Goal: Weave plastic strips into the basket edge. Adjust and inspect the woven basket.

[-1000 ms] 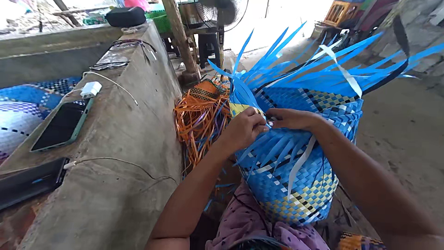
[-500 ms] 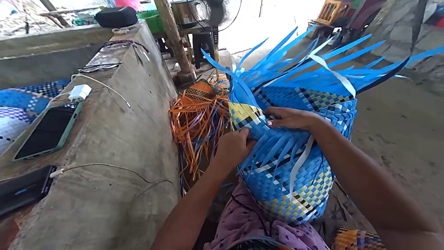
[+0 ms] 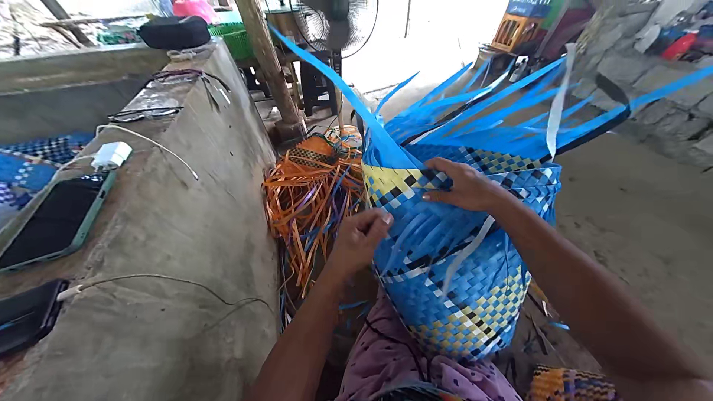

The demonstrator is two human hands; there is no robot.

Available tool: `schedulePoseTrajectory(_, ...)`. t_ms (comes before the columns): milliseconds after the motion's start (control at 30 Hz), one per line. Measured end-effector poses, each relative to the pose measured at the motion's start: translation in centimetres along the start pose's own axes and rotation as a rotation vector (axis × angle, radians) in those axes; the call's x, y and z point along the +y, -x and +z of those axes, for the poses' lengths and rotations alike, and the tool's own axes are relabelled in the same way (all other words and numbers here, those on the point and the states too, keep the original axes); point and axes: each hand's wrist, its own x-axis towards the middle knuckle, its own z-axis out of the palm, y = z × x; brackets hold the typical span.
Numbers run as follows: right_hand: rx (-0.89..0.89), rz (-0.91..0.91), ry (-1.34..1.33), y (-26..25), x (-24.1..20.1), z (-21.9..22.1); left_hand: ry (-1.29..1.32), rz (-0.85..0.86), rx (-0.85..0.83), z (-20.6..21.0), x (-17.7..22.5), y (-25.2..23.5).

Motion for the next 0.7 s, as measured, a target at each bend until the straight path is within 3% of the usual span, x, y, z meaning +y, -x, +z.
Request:
schedulePoseTrajectory(100,0.046,-0.053,0.043,0.9,-2.5,0.0,0.402,-0.076,0.026,0.3,0.3,-2.0)
schedulePoseTrajectory(200,0.124,-0.144,0.098,1.5,-3.3,0.3,0.774,-0.085,-0.158,0.9,0.3,-3.3)
schedulePoseTrajectory(367,0.231,-0.322,0.23,1.7,-2.6,0.6,0.959,-0.095,-0.306,0.8,-0.6,-1.7)
schedulePoseTrajectory(500,0.237,-0.381,0.314,1.6,-2.9,0.8,0.974,-0.071,-0.411,-0.7,-2.2,0.2)
schedulePoseTrajectory(700,0.265,-0.316,0.246,1.4,-2.7,-0.2,0.463,-0.167,-0.336,-4.6,-4.7,5.9)
